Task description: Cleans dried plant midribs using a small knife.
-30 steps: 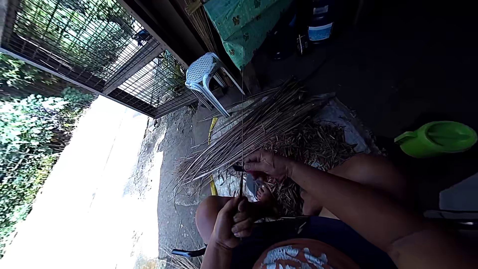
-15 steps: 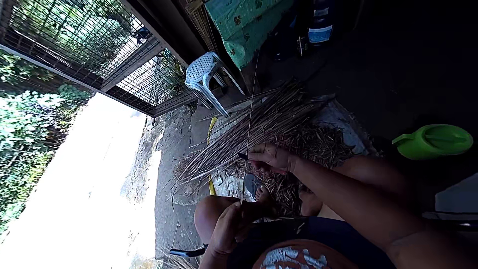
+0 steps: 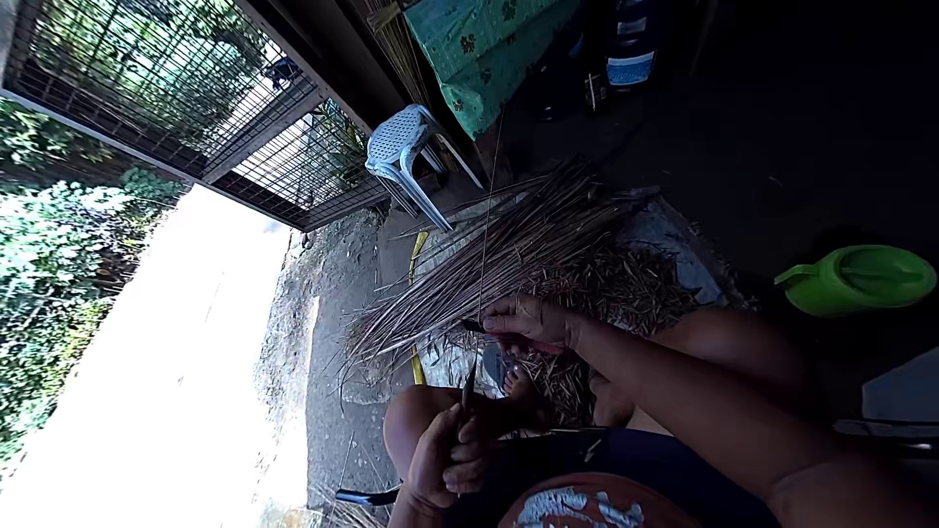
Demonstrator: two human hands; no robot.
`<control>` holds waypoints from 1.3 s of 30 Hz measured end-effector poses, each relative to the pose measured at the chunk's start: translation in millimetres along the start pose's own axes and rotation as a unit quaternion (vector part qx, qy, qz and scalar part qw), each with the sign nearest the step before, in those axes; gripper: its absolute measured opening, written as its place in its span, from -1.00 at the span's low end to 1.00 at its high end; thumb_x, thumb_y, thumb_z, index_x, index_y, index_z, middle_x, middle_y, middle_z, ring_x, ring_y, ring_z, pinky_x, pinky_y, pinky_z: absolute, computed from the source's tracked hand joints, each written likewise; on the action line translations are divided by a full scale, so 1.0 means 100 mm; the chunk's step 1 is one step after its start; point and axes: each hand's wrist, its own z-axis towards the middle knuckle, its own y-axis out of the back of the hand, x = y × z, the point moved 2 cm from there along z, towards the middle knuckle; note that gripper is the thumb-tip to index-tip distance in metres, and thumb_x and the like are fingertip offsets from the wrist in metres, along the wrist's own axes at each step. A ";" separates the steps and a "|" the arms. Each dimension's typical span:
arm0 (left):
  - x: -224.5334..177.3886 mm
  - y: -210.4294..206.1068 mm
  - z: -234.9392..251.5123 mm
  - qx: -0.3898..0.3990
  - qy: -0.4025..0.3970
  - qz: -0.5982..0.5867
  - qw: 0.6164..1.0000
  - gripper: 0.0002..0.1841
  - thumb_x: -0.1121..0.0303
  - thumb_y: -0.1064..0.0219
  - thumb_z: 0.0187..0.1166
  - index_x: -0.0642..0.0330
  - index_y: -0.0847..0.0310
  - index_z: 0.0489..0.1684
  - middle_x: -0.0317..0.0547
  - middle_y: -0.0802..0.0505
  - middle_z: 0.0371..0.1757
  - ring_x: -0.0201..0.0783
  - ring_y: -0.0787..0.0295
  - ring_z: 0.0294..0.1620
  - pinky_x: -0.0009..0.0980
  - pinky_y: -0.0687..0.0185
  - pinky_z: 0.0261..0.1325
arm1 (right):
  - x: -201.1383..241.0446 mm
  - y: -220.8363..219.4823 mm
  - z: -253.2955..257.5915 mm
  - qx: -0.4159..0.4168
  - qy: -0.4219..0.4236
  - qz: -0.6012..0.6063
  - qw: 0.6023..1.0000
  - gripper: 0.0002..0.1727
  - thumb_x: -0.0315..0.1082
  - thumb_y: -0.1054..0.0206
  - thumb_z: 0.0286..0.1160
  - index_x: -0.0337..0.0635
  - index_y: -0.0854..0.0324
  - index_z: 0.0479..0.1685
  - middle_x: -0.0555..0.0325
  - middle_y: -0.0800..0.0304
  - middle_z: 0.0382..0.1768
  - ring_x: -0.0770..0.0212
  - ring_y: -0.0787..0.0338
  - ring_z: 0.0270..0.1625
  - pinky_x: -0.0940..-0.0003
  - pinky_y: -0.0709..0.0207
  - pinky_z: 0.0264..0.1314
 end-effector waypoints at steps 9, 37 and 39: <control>0.09 0.01 -0.09 -0.007 0.021 0.017 1.000 -0.65 0.00 -0.16 0.75 0.05 -0.56 -0.32 -0.35 -0.53 -0.60 -0.44 -0.46 -0.77 -0.57 -0.43 -0.71 | 0.26 0.41 -0.01 -0.202 0.060 0.085 0.974 -0.74 -0.26 -0.11 0.85 -0.24 -0.63 0.08 0.14 -0.70 -0.55 0.39 -0.63 -0.66 0.57 -0.55 -0.60; 0.09 0.08 -0.48 -0.103 0.005 0.265 0.959 -0.46 -0.16 0.08 0.80 0.05 -0.62 -0.32 -0.43 -0.46 -0.73 -0.57 -0.29 -0.84 -0.66 -0.19 -0.78 | 0.17 0.31 -0.05 -0.167 -0.004 0.068 0.984 -0.73 -0.25 -0.08 0.86 -0.20 -0.60 0.19 0.17 -0.73 -0.48 0.35 -0.67 -0.60 0.53 -0.58 -0.58; 0.07 0.07 -0.46 -0.102 0.000 0.278 0.955 -0.47 -0.13 0.11 0.81 0.04 -0.61 -0.33 -0.43 -0.45 -0.76 -0.56 -0.27 -0.86 -0.64 -0.18 -0.79 | 0.14 0.25 -0.05 -0.140 -0.013 0.055 0.989 -0.74 -0.26 -0.08 0.85 -0.22 -0.62 0.12 0.17 -0.74 -0.50 0.35 -0.67 -0.62 0.53 -0.58 -0.59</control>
